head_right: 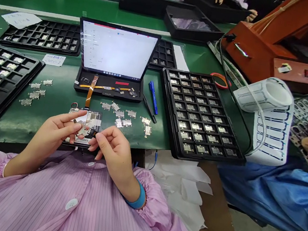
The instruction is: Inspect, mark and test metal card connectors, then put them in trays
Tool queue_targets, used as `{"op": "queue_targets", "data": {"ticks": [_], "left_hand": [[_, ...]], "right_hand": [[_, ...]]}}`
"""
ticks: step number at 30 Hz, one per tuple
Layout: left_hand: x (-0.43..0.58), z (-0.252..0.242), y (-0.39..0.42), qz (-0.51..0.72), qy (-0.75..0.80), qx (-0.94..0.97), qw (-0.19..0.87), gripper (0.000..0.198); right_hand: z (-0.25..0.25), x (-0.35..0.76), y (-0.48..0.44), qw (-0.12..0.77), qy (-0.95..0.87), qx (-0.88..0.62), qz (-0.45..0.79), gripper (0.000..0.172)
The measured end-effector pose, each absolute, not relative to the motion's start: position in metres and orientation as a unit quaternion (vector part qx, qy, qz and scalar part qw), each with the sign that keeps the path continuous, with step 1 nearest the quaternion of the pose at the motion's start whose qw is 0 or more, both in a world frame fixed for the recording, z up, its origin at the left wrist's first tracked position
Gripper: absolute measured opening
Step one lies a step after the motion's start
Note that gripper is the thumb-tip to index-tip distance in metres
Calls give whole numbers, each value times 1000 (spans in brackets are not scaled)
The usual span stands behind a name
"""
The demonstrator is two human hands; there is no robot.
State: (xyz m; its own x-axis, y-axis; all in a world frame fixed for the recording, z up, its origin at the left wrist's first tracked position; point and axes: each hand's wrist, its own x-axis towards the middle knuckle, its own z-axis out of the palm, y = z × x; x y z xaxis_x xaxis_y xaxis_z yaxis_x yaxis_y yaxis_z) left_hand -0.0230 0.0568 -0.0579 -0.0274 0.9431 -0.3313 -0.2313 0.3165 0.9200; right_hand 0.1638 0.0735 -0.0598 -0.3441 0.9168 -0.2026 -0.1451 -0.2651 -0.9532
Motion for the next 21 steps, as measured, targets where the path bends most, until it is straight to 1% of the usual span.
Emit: {"op": "queue_targets", "data": {"ticks": [2,5,9,15,19,21], "left_hand": [[-20,-58,58,489,534,312,615,43],[-17,-58,58,498,521,264,642,30],[-15,-56,57,495,506,247,662,29],[-15,-58,54,493,520,295,632,28],[-13,-57,53,489,549,322,596,24],[-12,-56,53,480,551,332,597,23]], "right_hand": [[-61,160,72,395,-462,-413,678,27],[-63,157,71,408,-470,-416,663,26],[-65,156,72,410,-484,-421,648,24],[-66,158,73,373,-491,-423,664,25],[-66,158,73,367,-492,-420,669,26],[-67,158,73,363,-493,-418,671,26]]}}
